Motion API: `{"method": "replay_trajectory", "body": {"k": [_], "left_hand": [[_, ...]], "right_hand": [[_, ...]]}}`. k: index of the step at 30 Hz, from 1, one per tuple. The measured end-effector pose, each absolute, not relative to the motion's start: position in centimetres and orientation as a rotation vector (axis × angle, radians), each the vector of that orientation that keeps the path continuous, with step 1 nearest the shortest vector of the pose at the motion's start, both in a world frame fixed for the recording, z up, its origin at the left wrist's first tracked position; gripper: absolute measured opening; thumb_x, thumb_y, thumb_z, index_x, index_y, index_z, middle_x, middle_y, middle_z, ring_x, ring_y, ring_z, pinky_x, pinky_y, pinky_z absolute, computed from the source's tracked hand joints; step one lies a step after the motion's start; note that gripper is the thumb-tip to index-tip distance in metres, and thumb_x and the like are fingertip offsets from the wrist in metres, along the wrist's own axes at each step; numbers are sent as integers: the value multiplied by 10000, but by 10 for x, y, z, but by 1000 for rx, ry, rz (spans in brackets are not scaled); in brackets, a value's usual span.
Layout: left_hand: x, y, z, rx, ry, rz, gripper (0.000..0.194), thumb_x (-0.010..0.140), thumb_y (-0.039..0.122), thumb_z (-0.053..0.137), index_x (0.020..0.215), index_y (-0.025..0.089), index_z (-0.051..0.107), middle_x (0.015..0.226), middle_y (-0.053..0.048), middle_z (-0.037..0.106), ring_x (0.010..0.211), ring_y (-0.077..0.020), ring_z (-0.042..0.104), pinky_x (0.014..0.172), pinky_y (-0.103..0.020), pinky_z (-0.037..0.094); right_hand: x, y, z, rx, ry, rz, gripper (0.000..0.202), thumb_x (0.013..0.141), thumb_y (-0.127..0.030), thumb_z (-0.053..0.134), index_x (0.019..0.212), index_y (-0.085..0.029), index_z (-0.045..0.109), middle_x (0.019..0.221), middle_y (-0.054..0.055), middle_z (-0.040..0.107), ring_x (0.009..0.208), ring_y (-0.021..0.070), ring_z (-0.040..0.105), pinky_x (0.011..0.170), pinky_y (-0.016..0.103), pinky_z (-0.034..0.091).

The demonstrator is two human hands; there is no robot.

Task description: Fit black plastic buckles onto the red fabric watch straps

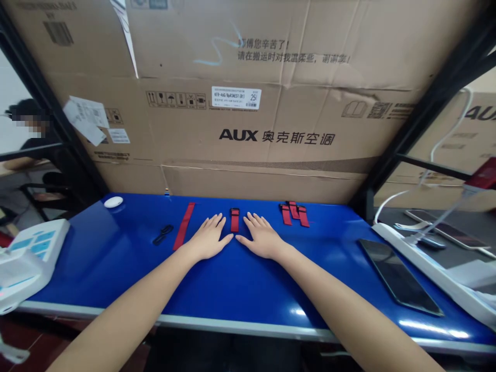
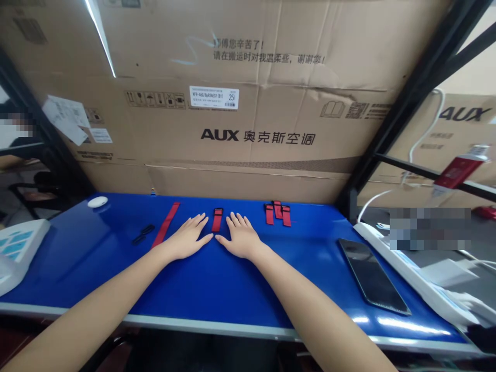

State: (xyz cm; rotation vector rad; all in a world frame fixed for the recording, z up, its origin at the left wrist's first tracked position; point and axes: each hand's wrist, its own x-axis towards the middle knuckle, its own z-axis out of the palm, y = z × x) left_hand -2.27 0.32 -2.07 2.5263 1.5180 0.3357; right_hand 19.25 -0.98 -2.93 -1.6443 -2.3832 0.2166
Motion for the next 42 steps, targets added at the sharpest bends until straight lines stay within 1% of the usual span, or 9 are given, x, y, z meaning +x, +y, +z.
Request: {"method": "replay_trajectory", "body": {"k": [26,28,29,32,33,35,38,40,42], "left_hand": [[-22,3,-23,2535,1503,349,738,897,599,365,1461,124,382,1570,-158,244,1462,-302,200,1179,-445,148],[-20,0,-23,2535,1635,338,767,888,620,359,1458,108,389,1566,-170,251,1461,-329,191,1179,-465,121],[-19,-1,-24,2516,1777,357,788,885,621,360,1449,71,396,1558,-200,254,1457,-361,181,1176,-488,97],[-18,-4,-22,2369,2309,397,816,894,564,364,1392,-81,406,1498,-328,287,1422,-466,196,1149,-560,68],[-19,-5,-21,2318,2422,355,804,902,533,360,1374,-116,405,1466,-360,319,1398,-483,244,1138,-570,100],[-21,-4,-18,2242,2512,202,780,913,493,348,1354,-147,407,1403,-391,392,1332,-490,366,1096,-561,225],[-23,-4,-13,2242,2447,59,735,936,443,309,1345,-160,410,1366,-394,437,1258,-463,470,982,-495,402],[-21,-4,-12,2337,2334,57,683,949,395,293,1357,-141,411,1388,-367,434,1274,-432,466,965,-460,434],[-18,-5,-13,2421,2215,67,642,958,359,290,1374,-116,406,1426,-336,410,1323,-402,427,1018,-445,409]], "right_hand": [[193,-9,-30,-1651,-2385,206,882,882,-722,281,1510,-102,286,1592,150,183,1477,318,137,1189,460,112],[192,-11,-28,-1636,-2378,177,842,894,-691,317,1511,-119,291,1586,154,207,1469,329,168,1180,480,141],[192,-12,-27,-1594,-2384,145,799,906,-657,341,1514,-141,288,1585,147,218,1461,329,198,1171,484,169],[186,-18,-23,-1345,-2463,29,598,960,-478,371,1498,-220,334,1571,97,287,1413,291,327,1132,448,273],[184,-20,-22,-1272,-2493,7,539,972,-417,360,1478,-232,377,1552,84,335,1387,273,372,1117,429,300],[181,-22,-21,-1224,-2522,-11,473,977,-340,346,1418,-227,475,1487,80,447,1333,253,448,1096,410,331],[185,-20,-17,-1367,-2470,-43,429,951,-313,400,1324,-195,575,1375,106,568,1247,266,534,1054,408,370],[197,-14,-12,-1548,-2404,-66,395,935,-315,429,1250,-183,628,1287,126,631,1163,284,590,991,406,412],[217,-5,-7,-1762,-2317,-49,382,941,-342,417,1187,-180,660,1165,140,690,1050,294,639,907,403,449]]}}
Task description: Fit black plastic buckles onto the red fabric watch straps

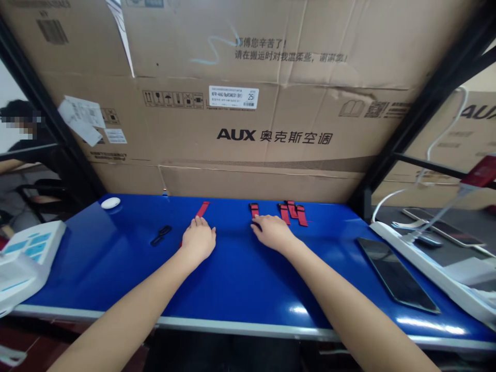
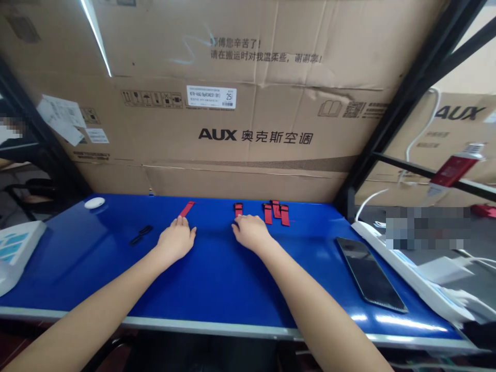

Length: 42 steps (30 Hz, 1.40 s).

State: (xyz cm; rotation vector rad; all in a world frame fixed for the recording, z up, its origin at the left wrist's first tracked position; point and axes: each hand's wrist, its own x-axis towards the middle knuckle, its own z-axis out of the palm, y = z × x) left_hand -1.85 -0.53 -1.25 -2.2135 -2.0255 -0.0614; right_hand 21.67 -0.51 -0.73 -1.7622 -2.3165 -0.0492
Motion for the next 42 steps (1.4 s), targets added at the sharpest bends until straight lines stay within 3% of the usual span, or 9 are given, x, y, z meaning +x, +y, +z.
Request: {"method": "replay_trajectory", "body": {"k": [5,9,13,17,23,26,30,34,42], "left_hand": [[-10,-12,-13,-2602,-1763,-141,561,962,280,320,1430,-22,383,1522,-232,315,1424,-307,299,1152,-408,274],[-2,-22,-11,-3069,-1364,-331,493,949,203,336,1428,177,449,1528,-78,363,1423,-203,313,1177,-377,255],[4,-27,-8,-3267,-1167,-511,502,911,115,352,1356,245,546,1501,-27,416,1394,-195,376,1163,-374,304],[-18,-10,6,-3094,-1276,-627,391,905,153,409,1194,211,666,1445,-55,504,1333,-221,464,1122,-368,356],[-118,28,34,-2226,-2106,-385,304,781,374,655,968,135,676,1062,-173,659,1054,-348,610,924,-426,460],[-152,34,37,-2127,-2467,-149,337,674,439,742,818,164,609,853,-122,681,832,-311,656,698,-359,491],[-159,36,31,-2273,-2566,-249,283,624,311,756,771,197,543,704,-28,651,686,-229,638,586,-286,439],[-141,39,20,-2609,-2397,-444,298,623,314,737,852,200,584,788,-20,653,703,-201,624,612,-277,446],[-75,30,3,-3129,-1796,-887,198,760,337,638,892,189,645,851,-34,660,828,-190,626,802,-315,481]], "right_hand": [[263,12,-6,-2079,-2111,-114,337,914,-295,475,1088,-95,684,1153,220,660,1107,336,592,946,440,414],[254,7,-10,-1566,-2171,42,379,889,-332,569,1221,-156,618,1350,153,556,1272,289,467,1064,424,341],[224,-5,-11,-1186,-2210,439,415,821,-411,673,1178,-207,617,1146,95,642,1123,245,528,954,386,423],[213,-7,-15,-1297,-2241,445,455,710,-395,792,1094,-212,631,1075,85,619,1043,254,506,922,424,383],[219,0,-12,-1304,-2156,431,120,737,-164,730,729,-186,612,785,18,587,819,182,510,760,312,378],[226,-4,-2,-1300,-2144,222,152,726,-69,680,693,-187,591,796,29,577,810,187,498,743,312,380],[225,-14,2,-1231,-2317,278,188,704,-117,726,843,-206,637,955,51,582,933,222,499,851,360,394],[200,-18,-9,-1206,-2286,407,315,801,-344,703,1064,-203,602,1079,90,562,1042,249,494,940,423,371],[180,-18,-15,-1336,-2155,657,119,813,-244,669,886,-194,589,868,34,605,825,188,537,800,342,401]]}}
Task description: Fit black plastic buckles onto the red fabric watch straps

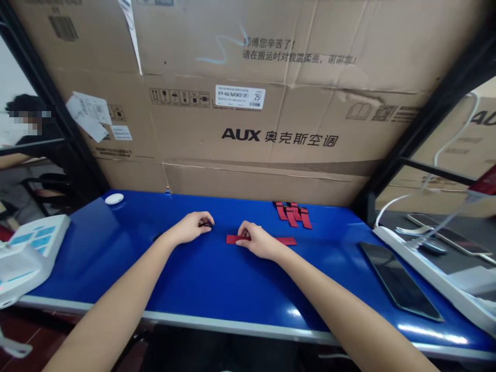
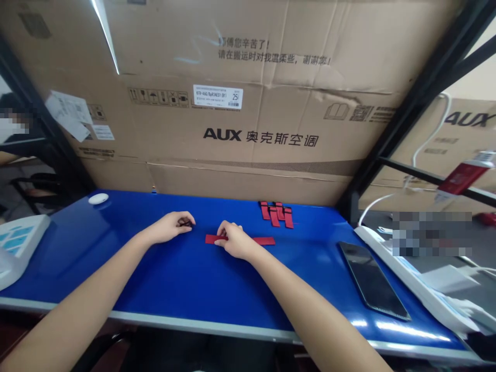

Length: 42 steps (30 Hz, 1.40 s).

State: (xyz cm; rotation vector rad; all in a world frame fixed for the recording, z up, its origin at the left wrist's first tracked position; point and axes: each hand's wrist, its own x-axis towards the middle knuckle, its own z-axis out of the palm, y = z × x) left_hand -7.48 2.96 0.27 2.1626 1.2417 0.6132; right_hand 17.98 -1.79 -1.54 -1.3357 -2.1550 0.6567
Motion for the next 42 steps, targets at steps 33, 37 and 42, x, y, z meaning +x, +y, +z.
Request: {"method": "replay_trajectory", "body": {"k": [33,37,42], "left_hand": [[-18,-1,2,1534,733,805,403,753,366,764,1064,134,653,948,-83,706,788,-192,701,764,-358,584],[-16,0,3,1496,741,839,437,725,296,783,1100,140,620,941,-64,693,802,-188,702,799,-376,579],[-10,2,-2,1447,817,877,448,615,169,825,942,163,518,887,-6,636,706,-161,695,711,-365,589]], "right_hand": [[196,-17,-4,-883,-1913,1221,243,859,-419,576,800,-183,577,712,-22,523,652,120,441,638,252,348],[192,-17,-10,-886,-1778,1208,223,851,-373,577,1003,-215,533,828,-9,534,719,133,488,663,252,392],[188,-19,-14,-912,-1931,974,439,836,-326,626,1254,-276,502,1054,36,514,874,162,502,817,314,439]]}}
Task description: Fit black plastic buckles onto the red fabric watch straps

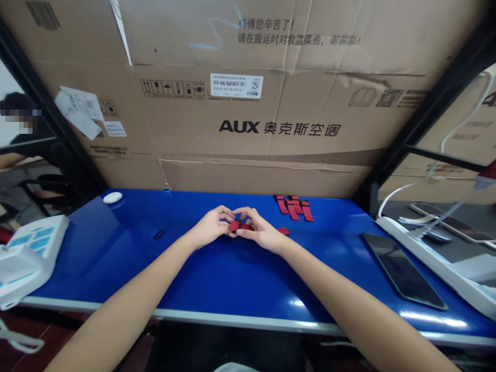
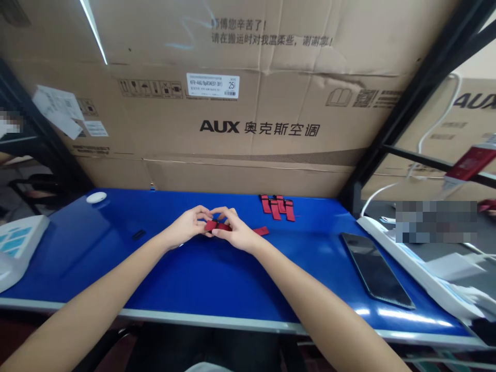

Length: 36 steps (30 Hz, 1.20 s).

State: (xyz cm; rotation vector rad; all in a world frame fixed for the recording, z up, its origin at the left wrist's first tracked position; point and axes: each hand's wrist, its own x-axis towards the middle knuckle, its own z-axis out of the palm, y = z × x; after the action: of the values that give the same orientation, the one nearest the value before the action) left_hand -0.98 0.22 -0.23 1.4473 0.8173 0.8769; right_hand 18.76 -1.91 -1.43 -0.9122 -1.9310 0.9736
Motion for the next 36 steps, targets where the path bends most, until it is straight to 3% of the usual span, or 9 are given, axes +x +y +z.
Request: {"method": "replay_trajectory", "body": {"k": [5,9,11,14,17,21,26,32,36], "left_hand": [[-17,3,11,1664,859,757,370,661,208,794,944,164,560,969,-50,661,798,-171,687,762,-343,566],[-69,6,48,2053,1245,828,178,774,317,678,874,170,663,936,-64,698,884,-216,660,789,-338,532],[-109,9,60,2116,1697,835,173,744,309,692,857,180,672,908,-62,706,890,-236,652,822,-352,510],[-162,13,59,1828,2107,417,309,604,346,791,801,165,637,819,-87,696,788,-268,657,685,-350,523],[-179,16,43,1629,1990,171,368,530,309,820,802,191,603,737,-44,675,708,-244,665,583,-306,518],[-143,16,28,1752,1817,107,305,537,283,810,717,190,581,626,-11,627,598,-206,641,541,-283,492],[-75,8,20,1800,1323,358,323,577,338,823,776,154,647,670,-14,633,553,-160,607,546,-290,499],[-26,0,5,1407,948,759,352,626,297,842,882,124,674,833,-43,646,712,-140,647,733,-325,543],[-17,0,-1,1317,860,843,337,638,274,841,902,131,687,862,-41,656,768,-130,631,752,-290,518]], "right_hand": [[186,-15,-18,-974,-1981,760,129,862,-321,595,891,-204,643,960,51,515,956,189,501,902,349,413],[194,-7,-19,-1066,-1832,676,155,845,-351,595,909,-213,629,1031,65,555,1011,205,511,886,352,419],[198,-3,-18,-1102,-1729,692,189,845,-390,581,913,-216,614,1057,64,573,982,204,528,835,335,435],[202,0,-17,-1108,-1603,807,231,845,-442,559,883,-215,578,936,38,604,832,178,550,733,297,439],[198,-3,-18,-1062,-1540,980,247,840,-457,560,860,-211,547,793,10,597,724,159,549,679,282,426],[188,-11,-20,-1065,-1692,1018,208,854,-412,549,850,-204,549,730,2,578,668,152,540,656,286,419],[181,-19,-22,-1107,-1982,718,120,860,-282,529,796,-196,583,806,25,611,730,162,534,714,299,410],[187,-19,-17,-1130,-1986,826,119,856,-212,477,768,-189,555,701,-5,573,661,146,499,641,269,374],[191,-17,-16,-1008,-1961,919,114,862,-229,480,789,-185,555,718,-9,558,658,135,477,639,262,368]]}}
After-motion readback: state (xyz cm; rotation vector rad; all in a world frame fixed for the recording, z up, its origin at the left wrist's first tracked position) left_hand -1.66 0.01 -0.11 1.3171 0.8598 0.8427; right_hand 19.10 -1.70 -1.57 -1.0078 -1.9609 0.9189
